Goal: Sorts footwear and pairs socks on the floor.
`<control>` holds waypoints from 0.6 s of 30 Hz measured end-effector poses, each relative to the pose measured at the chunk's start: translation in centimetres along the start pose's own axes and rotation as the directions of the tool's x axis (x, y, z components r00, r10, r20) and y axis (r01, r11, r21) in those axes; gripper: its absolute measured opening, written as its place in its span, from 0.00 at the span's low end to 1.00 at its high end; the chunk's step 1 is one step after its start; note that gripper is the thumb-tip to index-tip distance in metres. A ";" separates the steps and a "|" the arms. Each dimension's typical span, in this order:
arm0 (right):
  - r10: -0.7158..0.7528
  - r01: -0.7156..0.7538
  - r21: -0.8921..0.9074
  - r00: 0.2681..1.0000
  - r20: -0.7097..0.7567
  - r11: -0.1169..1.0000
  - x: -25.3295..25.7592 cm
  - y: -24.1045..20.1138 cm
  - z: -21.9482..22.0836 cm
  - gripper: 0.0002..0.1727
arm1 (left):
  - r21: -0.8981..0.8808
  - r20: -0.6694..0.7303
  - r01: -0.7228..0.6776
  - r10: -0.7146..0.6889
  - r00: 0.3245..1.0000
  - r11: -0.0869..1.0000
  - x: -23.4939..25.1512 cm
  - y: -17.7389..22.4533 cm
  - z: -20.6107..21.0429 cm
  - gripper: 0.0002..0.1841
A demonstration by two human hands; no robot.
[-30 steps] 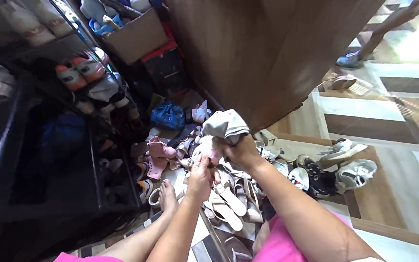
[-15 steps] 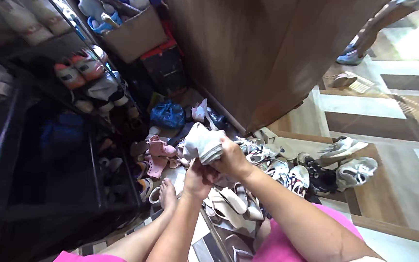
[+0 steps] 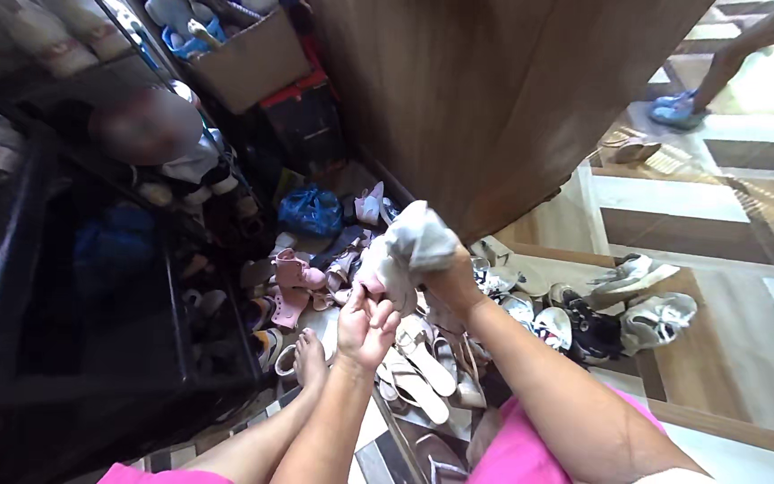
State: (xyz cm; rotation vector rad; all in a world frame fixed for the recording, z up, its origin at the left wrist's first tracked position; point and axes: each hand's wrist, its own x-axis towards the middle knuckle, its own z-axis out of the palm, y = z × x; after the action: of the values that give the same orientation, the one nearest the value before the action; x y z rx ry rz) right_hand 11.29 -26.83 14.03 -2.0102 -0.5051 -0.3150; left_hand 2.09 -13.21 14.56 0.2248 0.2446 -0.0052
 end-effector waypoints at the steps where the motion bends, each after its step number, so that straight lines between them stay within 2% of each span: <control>1: 0.076 -0.070 0.091 0.996 -0.056 0.993 0.1 0.0 -0.1 0.20 | -0.024 0.006 -0.011 0.011 1.000 1.000 0.0 0.0 0.1 0.30; 2: 0.134 -0.114 0.192 0.986 -0.096 0.975 0.1 -0.4 0.1 0.19 | -0.048 0.010 -0.021 0.021 1.000 0.999 -0.1 -0.1 0.3 0.29; 4: 0.094 -0.065 0.292 0.992 -0.084 0.954 -0.6 -1.7 0.6 0.19 | -0.073 0.041 -0.013 0.016 0.999 0.997 -0.3 -0.6 0.6 0.29; 6: -0.043 0.050 0.236 0.998 -0.036 0.970 -1.8 -2.3 1.4 0.18 | -0.098 0.096 0.033 -0.024 0.995 0.995 -0.6 -1.1 0.6 0.31; 8: -0.149 0.151 0.122 0.988 -0.028 0.981 -1.8 -1.9 1.6 0.24 | -0.116 0.107 0.061 -0.048 0.993 0.991 -0.8 -1.1 0.6 0.32; 10: -0.087 0.086 0.130 0.996 -0.001 0.988 -1.2 -1.0 1.3 0.24 | -0.118 0.112 0.055 -0.042 0.993 0.991 -1.1 -0.9 0.6 0.32; 12: -0.011 0.021 0.179 0.998 -0.057 0.984 -1.0 -0.6 1.7 0.19 | -0.122 0.105 0.024 -0.011 0.994 0.992 -1.1 -0.8 0.8 0.32; 14: -0.036 0.055 0.222 0.996 -0.085 0.974 -1.4 -1.4 2.3 0.17 | -0.134 0.099 -0.005 0.019 0.995 0.991 -0.9 -0.9 0.9 0.31; 16: -0.087 0.092 0.188 0.996 -0.037 0.978 -2.0 -1.3 2.4 0.17 | -0.144 0.091 -0.014 0.027 0.995 0.989 -0.9 -0.8 0.9 0.30; 18: -0.067 0.057 0.156 0.996 0.058 0.986 -2.2 -0.6 2.0 0.17 | -0.156 0.095 -0.002 0.017 0.995 0.988 -1.0 -0.7 0.9 0.30</control>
State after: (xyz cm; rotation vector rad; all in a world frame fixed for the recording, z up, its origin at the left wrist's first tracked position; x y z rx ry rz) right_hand 9.11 -25.25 12.63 -1.8609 -0.6140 -0.2430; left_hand 1.32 -14.09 15.51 0.0697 0.1469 0.0125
